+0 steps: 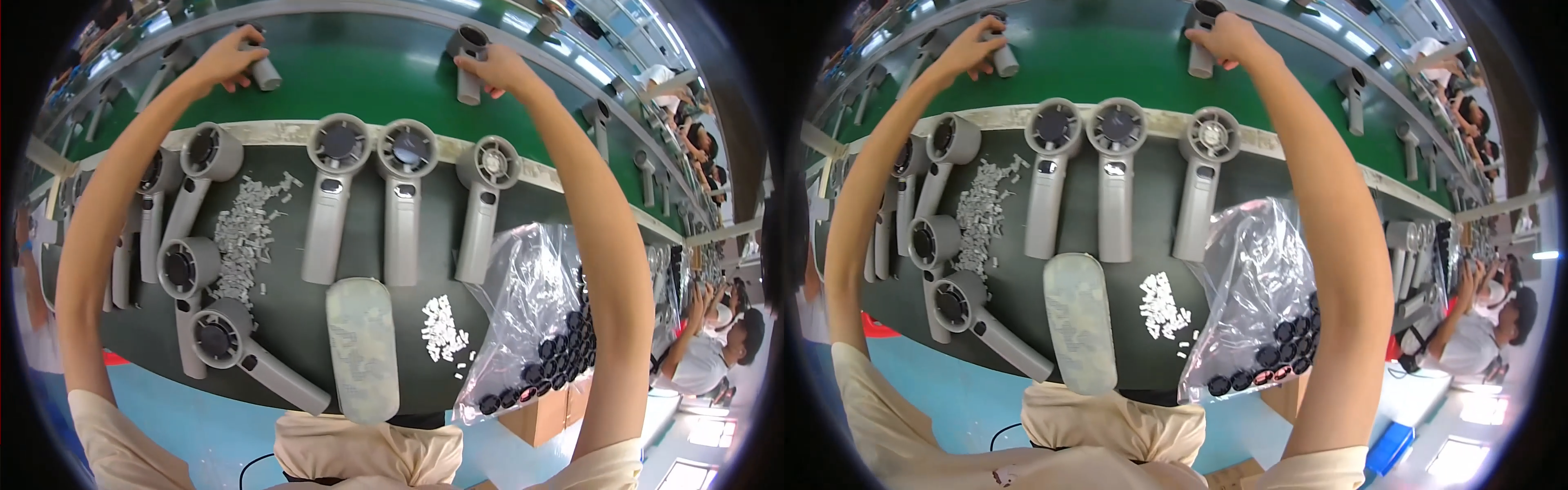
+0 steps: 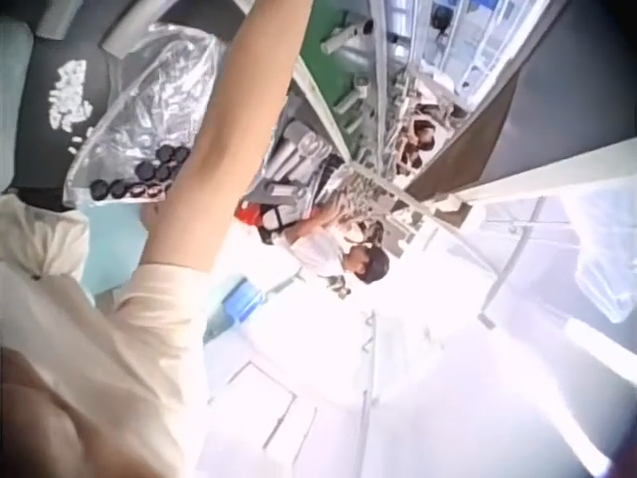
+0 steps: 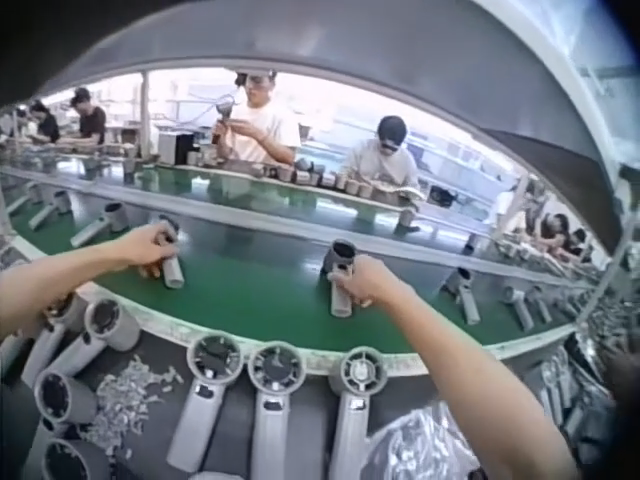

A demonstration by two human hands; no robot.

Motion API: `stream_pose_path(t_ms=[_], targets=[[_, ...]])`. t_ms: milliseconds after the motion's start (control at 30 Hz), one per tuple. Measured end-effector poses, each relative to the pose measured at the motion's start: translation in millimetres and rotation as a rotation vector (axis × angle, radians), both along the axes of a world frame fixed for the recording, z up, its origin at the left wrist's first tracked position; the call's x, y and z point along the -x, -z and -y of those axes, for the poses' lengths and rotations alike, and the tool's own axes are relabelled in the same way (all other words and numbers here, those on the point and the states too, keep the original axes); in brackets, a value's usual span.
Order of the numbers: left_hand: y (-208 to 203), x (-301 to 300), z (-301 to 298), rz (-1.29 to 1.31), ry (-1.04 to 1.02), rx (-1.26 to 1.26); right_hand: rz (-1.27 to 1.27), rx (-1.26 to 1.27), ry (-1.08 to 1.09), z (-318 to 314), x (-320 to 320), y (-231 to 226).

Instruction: The person assembles handheld fans by picking up fan bodies, inserting internal components, pressing round caps into the fan housings by hand, and placing the assembled fans onto the conveyor belt.

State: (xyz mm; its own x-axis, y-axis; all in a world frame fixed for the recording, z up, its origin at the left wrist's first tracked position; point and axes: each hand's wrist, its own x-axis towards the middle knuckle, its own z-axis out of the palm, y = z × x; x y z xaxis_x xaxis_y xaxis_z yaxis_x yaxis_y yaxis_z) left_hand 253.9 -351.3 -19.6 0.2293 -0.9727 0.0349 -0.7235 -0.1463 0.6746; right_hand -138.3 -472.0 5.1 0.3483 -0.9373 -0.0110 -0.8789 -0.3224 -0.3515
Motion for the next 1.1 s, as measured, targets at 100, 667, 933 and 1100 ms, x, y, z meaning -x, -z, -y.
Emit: stream_pose_path(t_ms=[100, 667, 933, 1100], targets=[[-4, -3, 5, -0.083, 0.088, 0.025, -0.036, 0.244, -0.148, -28, 44, -26], [-101, 141, -276, -0.752, 0.214, 0.213, 0.492, 0.085, -0.411, -334, 35, -22], [-88, 166, -342, -0.923, -0.019, 0.427, 0.337, 0.220, -0.911, -322, -100, 6], [-76, 152, -368, -0.907, -0.111, 0.392, 0.134, 0.231, -0.909, -320, -118, 21]])
